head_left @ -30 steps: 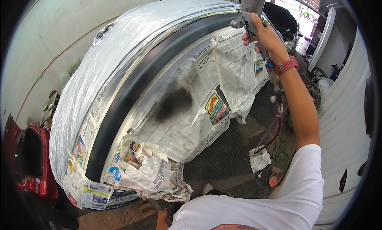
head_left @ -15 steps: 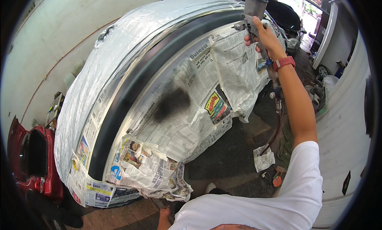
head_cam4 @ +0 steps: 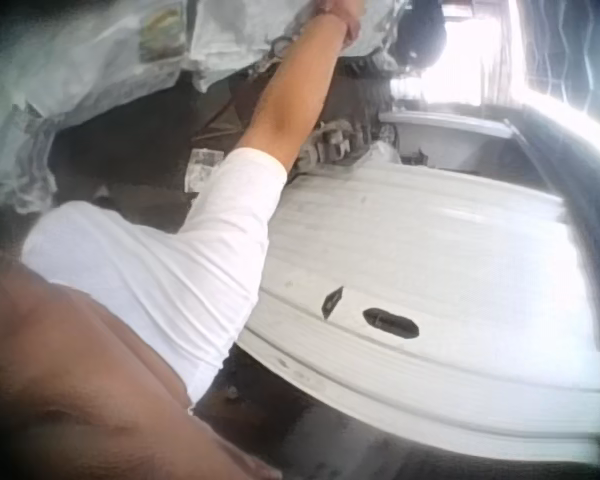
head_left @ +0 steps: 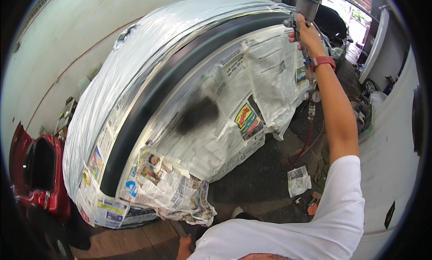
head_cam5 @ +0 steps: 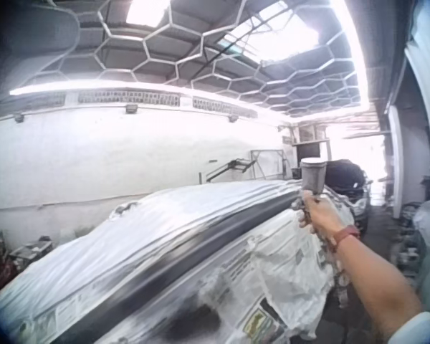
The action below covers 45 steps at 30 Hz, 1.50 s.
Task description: The person prepares a car for painting by covering it with newspaper and tape, then uses a spray gun to apply paint to the rear bumper. The person walks around the garage, handles newspapers, and secures them with tape before spraying.
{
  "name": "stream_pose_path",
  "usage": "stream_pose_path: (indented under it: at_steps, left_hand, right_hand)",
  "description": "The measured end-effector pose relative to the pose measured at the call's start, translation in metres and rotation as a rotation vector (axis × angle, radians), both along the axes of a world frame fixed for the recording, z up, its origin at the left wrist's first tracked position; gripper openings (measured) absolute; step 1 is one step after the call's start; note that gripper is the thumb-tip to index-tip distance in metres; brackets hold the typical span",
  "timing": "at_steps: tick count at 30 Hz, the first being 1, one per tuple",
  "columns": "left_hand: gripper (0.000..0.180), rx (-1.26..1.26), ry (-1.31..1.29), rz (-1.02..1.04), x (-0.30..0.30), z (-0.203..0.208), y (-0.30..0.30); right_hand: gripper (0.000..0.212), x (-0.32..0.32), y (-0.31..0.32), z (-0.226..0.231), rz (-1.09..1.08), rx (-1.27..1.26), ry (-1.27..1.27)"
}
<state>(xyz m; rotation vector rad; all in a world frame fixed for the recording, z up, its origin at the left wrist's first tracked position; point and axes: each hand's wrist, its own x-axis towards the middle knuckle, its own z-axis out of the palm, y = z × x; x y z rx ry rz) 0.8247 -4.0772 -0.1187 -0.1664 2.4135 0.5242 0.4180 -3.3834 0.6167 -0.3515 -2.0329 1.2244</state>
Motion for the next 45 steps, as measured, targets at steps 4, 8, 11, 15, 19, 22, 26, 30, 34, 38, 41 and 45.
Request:
stream_pose_path:
  at_steps: [4, 8, 11, 15, 19, 22, 26, 30, 34, 38, 41, 45]
  left_hand:
    - [0.055, 0.153, -0.223, 0.572, -0.009, 0.007, 0.008]
    - [0.05, 0.051, -0.266, 0.564, -0.03, 0.079, 0.039]
    - [0.049, 0.175, -0.299, 0.593, -0.011, 0.023, 0.012]
    - [0.053, 0.127, -0.276, 0.468, -0.03, 0.037, 0.008]
    - [0.052, 0.187, -0.282, 0.412, -0.046, 0.024, -0.013]
    - [0.054, 0.121, -0.309, 0.311, -0.069, 0.037, -0.037]
    - [0.057, 0.106, -0.352, 0.233, -0.078, 0.013, -0.078]
    - [0.056, 0.137, -0.382, 0.191, -0.073, -0.025, -0.124]
    - [0.053, 0.176, -0.376, 0.166, -0.079, -0.016, -0.147]
    - [0.053, 0.134, -0.352, 0.196, -0.079, -0.007, -0.165]
    - [0.053, 0.121, -0.35, 0.156, -0.078, -0.011, -0.18]
    - [0.056, 0.194, -0.389, 0.142, -0.077, -0.029, -0.197]
  right_hand:
    - [0.067, 0.036, -0.041, -0.005, 0.181, -0.001, -0.042]
    - [0.067, 0.075, -0.111, -0.027, 0.418, -0.052, -0.066]
    - [0.067, 0.102, -0.163, -0.04, 0.52, -0.089, -0.093]
    - [0.063, 0.132, -0.23, -0.069, 0.545, -0.094, -0.094]
    - [0.06, 0.149, -0.286, -0.088, 0.558, -0.114, -0.129]
    - [0.059, 0.158, -0.319, -0.099, 0.56, -0.086, -0.209]
    - [0.057, 0.177, -0.391, -0.11, 0.526, -0.096, -0.235]
    - [0.054, 0.189, -0.447, -0.127, 0.554, -0.096, -0.301]
    - [0.05, 0.203, -0.488, -0.142, 0.57, -0.059, -0.396]
    - [0.051, 0.214, -0.521, -0.145, 0.649, -0.076, -0.464]
    - [0.052, 0.214, -0.537, -0.138, 0.707, -0.157, -0.477]
    - [0.053, 0.2, -0.541, -0.125, 0.639, -0.1, -0.46]
